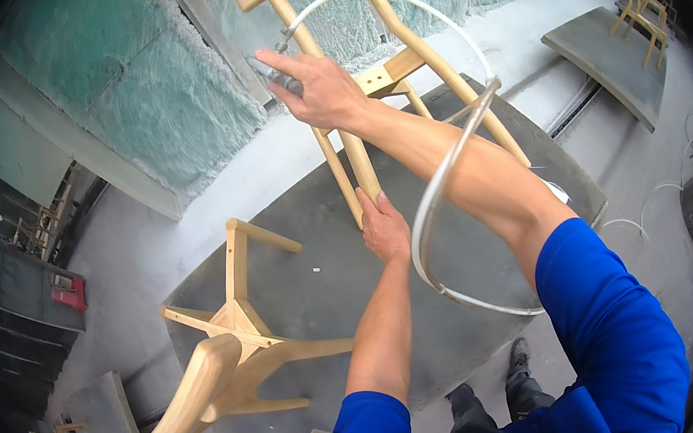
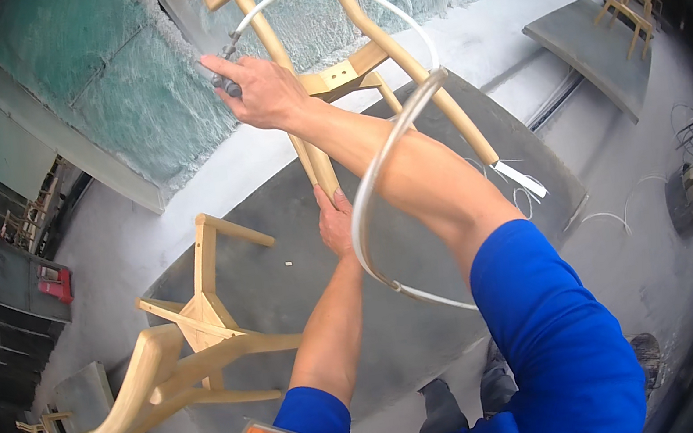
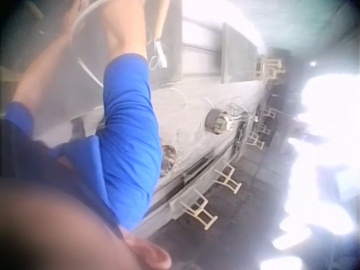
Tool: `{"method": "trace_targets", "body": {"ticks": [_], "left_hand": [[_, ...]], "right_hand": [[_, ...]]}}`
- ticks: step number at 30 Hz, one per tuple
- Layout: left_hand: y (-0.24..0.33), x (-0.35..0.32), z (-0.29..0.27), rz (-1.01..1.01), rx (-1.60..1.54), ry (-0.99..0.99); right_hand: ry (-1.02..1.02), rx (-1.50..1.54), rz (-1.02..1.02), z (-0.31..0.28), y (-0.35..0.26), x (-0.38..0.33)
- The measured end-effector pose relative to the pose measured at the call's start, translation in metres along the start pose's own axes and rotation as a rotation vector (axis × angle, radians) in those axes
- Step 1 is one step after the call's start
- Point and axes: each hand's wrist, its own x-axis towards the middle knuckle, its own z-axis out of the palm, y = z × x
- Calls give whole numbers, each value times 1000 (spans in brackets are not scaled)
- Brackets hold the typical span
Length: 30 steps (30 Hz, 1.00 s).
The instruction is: The person uses a spray gun to apply finish to multiple wooden chair frames in a workshop. They lift and rotate each chair to coat all sides, then place them back on the floor. The process is repeated for several chairs.
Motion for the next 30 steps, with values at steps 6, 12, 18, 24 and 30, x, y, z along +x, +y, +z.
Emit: {"method": "trace_targets", "body": {"ticks": [6, 12, 18, 24, 30], "left_hand": [[-9, -12, 10, 2, -48, 61], [-8, -32, 10, -84, -41, 92], [-20, -78, 21, -166, 76, 195], [-66, -151, 63, -137, 71, 336], [-120, -235, 123, -190, 15, 342]], "right_hand": [[106, 287, -59, -64, -5, -62], [215, 462, 565, -238, 16, -187], [224, 508, 900, -386, 79, -299], [18, 564, 1091, -477, 148, -356], [-134, 526, 1131, -546, 159, -379]]}}
